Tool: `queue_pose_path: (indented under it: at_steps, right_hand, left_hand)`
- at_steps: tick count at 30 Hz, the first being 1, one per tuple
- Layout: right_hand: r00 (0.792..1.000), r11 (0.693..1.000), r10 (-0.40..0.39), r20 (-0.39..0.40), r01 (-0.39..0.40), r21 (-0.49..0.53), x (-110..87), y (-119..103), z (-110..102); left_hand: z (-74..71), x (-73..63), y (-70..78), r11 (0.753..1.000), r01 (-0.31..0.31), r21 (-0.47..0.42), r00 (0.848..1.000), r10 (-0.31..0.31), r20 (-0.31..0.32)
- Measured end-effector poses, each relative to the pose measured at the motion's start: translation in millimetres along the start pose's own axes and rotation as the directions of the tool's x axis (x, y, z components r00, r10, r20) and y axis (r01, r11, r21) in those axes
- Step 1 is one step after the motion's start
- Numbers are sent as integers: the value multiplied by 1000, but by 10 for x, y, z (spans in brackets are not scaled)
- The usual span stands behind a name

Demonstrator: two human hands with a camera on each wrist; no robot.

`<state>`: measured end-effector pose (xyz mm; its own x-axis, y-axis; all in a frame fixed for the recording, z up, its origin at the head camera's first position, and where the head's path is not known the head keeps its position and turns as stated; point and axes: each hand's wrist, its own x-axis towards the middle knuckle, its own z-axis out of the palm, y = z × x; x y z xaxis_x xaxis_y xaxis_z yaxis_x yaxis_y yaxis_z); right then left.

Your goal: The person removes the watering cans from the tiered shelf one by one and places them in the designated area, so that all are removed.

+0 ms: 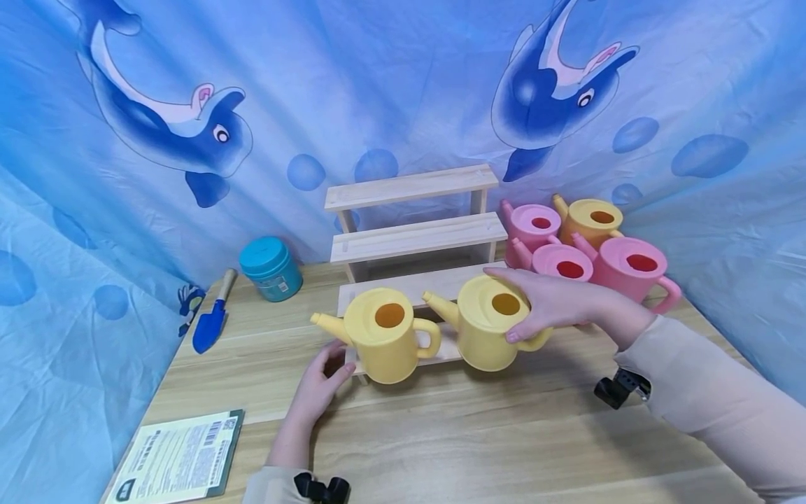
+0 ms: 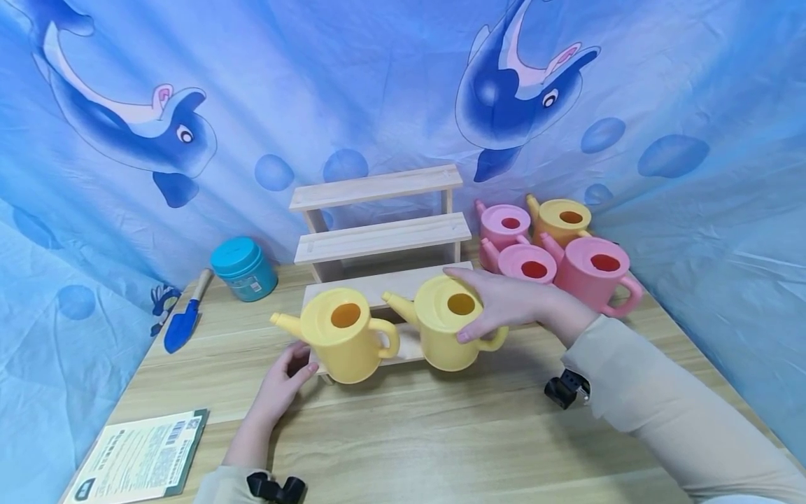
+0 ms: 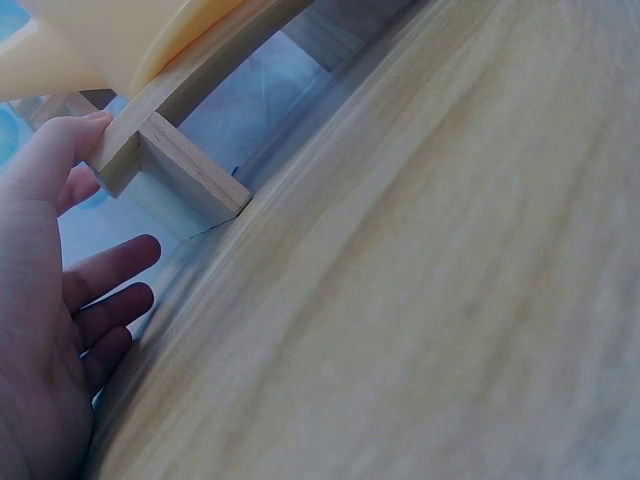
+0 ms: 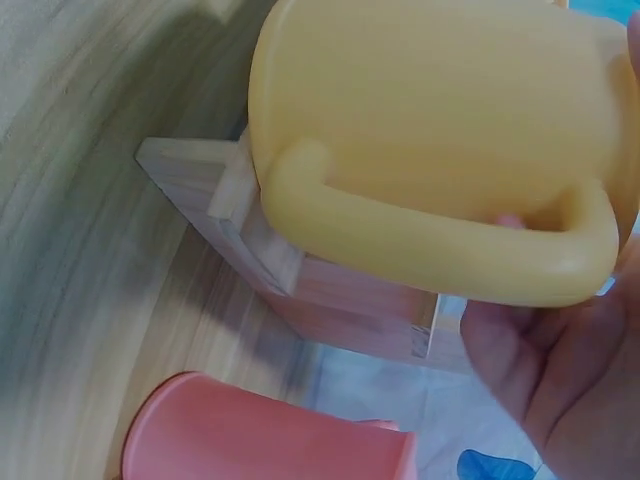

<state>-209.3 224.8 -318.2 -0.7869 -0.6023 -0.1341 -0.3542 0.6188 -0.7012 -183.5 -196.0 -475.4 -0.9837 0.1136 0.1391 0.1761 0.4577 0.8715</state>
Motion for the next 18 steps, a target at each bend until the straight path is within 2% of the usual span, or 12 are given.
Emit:
queue_pose_path:
  at_steps: [5, 10, 18]
  right_hand:
    - [1000, 999, 22, 2, -23, 36, 0, -1, 13]
    - [1000, 998, 28, -4, -28, 61, -9, 16, 20]
    - [999, 999, 19, -29, -17, 42, -93, 85, -12]
  left_hand:
    - [-13, 1, -10, 1000, -3, 2, 1000, 3, 0]
    - [-20, -12, 32, 999, 36, 7, 999, -36, 9]
    - [-36, -107, 379, 999, 24, 29, 1000, -24, 20]
